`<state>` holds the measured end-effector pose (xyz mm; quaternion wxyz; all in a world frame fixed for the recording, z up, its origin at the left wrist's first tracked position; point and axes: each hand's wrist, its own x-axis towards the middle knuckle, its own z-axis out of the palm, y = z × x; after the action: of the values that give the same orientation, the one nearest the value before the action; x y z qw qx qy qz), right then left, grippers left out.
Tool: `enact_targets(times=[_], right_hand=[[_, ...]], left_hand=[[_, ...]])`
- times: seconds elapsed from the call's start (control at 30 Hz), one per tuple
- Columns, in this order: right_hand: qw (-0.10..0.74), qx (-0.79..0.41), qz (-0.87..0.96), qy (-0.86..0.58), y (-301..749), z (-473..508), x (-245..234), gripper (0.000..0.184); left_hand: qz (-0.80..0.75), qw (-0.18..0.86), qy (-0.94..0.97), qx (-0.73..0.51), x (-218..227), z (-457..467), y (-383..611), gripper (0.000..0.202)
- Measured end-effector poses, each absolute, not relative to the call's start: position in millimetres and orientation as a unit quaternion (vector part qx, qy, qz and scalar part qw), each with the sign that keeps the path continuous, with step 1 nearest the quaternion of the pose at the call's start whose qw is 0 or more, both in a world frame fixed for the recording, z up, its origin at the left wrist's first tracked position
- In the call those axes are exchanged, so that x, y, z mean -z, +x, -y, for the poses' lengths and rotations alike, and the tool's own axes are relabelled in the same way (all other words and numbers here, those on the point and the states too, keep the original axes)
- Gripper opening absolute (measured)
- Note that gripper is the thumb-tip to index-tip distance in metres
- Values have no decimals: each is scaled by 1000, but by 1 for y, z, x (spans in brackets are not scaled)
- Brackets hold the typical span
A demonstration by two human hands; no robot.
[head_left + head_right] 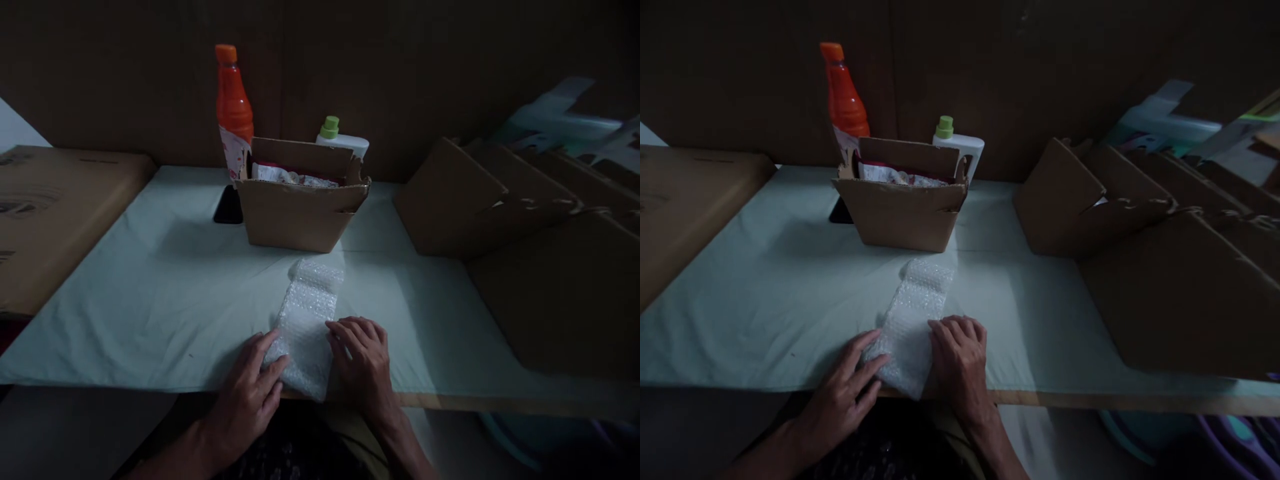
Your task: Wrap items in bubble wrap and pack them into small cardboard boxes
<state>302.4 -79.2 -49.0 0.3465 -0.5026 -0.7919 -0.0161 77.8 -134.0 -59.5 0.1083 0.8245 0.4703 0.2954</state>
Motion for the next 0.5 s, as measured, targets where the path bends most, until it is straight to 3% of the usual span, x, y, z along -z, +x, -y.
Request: enact_targets(times=[0.3,0.43,0.5], right_hand=[[313,4,801,-510,308,71,44,17],[301,-97,830,-459,314,101,24,34],[281,-144,844,-434,308,113,24,34]], left_hand=[[-453,137,823,-314,55,127,76,30],[-424,161,841,-296,48,117,76,28],[-424,169,845,-281,42,112,78,28]])
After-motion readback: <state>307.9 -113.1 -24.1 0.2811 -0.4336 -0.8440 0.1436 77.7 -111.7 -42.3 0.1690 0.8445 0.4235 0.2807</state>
